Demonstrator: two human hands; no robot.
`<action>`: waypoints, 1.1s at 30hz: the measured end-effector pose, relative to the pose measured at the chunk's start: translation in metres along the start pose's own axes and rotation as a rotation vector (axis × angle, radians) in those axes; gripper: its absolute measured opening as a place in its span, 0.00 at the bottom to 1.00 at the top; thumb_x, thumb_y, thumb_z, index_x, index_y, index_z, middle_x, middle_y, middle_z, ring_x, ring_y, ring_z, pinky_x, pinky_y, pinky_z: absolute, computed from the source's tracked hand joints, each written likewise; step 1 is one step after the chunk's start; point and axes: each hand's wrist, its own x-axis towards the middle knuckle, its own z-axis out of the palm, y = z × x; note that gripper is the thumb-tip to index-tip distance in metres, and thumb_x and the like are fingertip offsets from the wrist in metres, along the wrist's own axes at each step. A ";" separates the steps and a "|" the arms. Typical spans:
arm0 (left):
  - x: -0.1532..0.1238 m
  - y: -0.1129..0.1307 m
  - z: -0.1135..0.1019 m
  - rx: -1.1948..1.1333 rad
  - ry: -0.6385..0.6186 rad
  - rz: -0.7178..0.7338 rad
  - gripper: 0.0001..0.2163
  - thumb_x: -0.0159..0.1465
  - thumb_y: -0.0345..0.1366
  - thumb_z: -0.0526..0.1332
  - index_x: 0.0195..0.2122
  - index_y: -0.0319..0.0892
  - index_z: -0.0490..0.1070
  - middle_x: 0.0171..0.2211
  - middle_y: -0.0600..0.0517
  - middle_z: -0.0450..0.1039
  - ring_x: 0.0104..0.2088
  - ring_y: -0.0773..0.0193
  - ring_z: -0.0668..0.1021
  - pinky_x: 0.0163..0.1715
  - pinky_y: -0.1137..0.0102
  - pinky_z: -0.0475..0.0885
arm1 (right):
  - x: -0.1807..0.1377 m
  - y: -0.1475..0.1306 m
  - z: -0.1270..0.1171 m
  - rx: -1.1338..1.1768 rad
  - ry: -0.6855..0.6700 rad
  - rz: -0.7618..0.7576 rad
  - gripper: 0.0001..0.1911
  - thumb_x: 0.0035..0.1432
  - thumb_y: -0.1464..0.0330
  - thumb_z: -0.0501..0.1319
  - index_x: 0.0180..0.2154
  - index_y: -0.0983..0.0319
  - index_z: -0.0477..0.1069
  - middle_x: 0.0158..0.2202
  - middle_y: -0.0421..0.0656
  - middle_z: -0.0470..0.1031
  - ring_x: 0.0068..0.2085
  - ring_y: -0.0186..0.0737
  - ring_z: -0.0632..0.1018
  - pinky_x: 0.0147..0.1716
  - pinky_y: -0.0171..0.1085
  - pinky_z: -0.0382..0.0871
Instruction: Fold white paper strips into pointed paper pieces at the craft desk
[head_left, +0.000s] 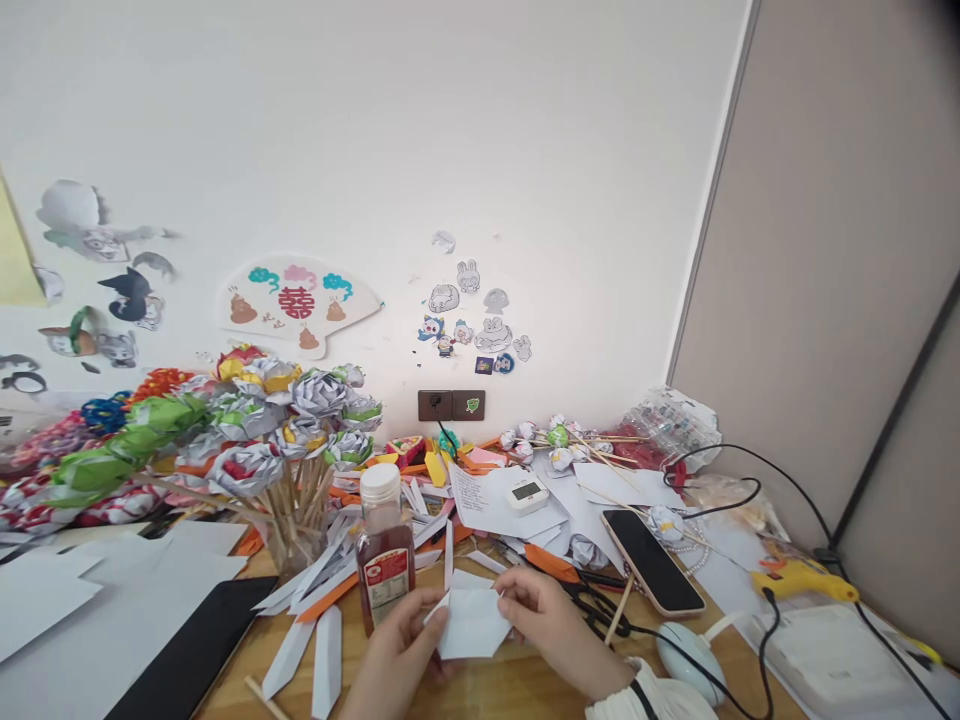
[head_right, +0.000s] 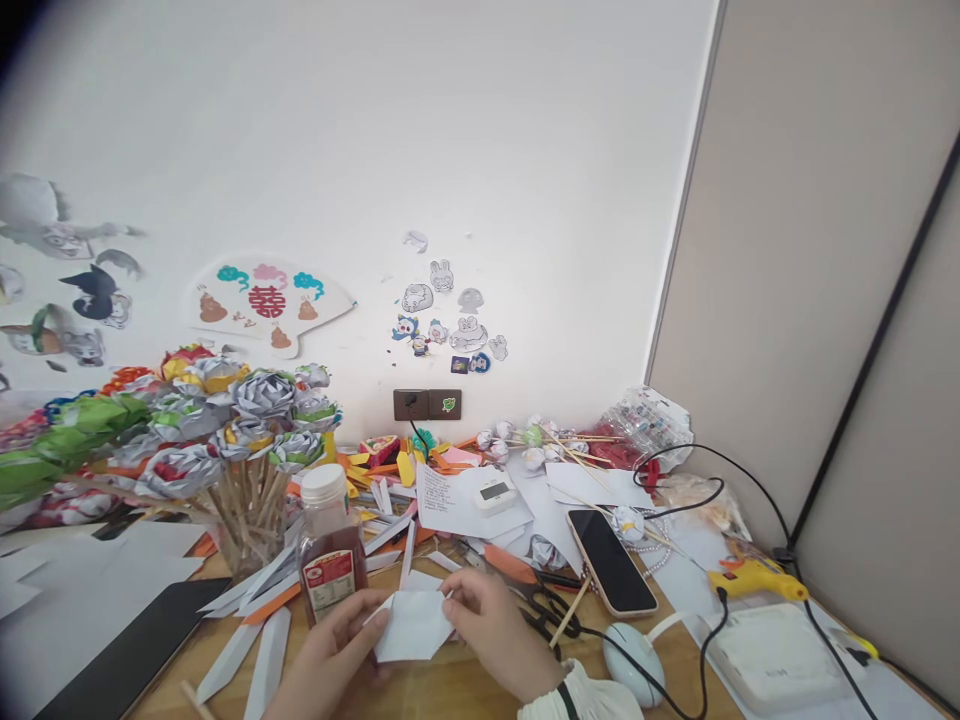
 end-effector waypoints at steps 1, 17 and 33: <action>0.000 -0.001 0.000 -0.002 -0.021 -0.008 0.18 0.49 0.50 0.60 0.32 0.40 0.68 0.15 0.58 0.68 0.14 0.68 0.69 0.15 0.74 0.65 | -0.001 -0.002 0.000 -0.010 -0.006 -0.019 0.10 0.54 0.63 0.56 0.33 0.64 0.67 0.23 0.37 0.66 0.23 0.33 0.69 0.22 0.31 0.61; -0.003 0.011 0.001 -0.021 -0.007 -0.007 0.17 0.46 0.49 0.63 0.28 0.38 0.71 0.17 0.56 0.69 0.16 0.69 0.69 0.16 0.75 0.65 | 0.001 0.003 0.005 0.227 -0.072 0.060 0.19 0.49 0.58 0.60 0.37 0.67 0.68 0.18 0.37 0.68 0.18 0.32 0.70 0.17 0.29 0.61; -0.001 0.013 -0.003 -0.206 -0.015 -0.117 0.19 0.41 0.45 0.68 0.32 0.38 0.72 0.17 0.55 0.74 0.14 0.69 0.72 0.15 0.75 0.67 | -0.003 -0.010 0.014 0.440 0.085 0.088 0.14 0.44 0.64 0.63 0.31 0.68 0.72 0.15 0.40 0.70 0.16 0.32 0.70 0.15 0.28 0.60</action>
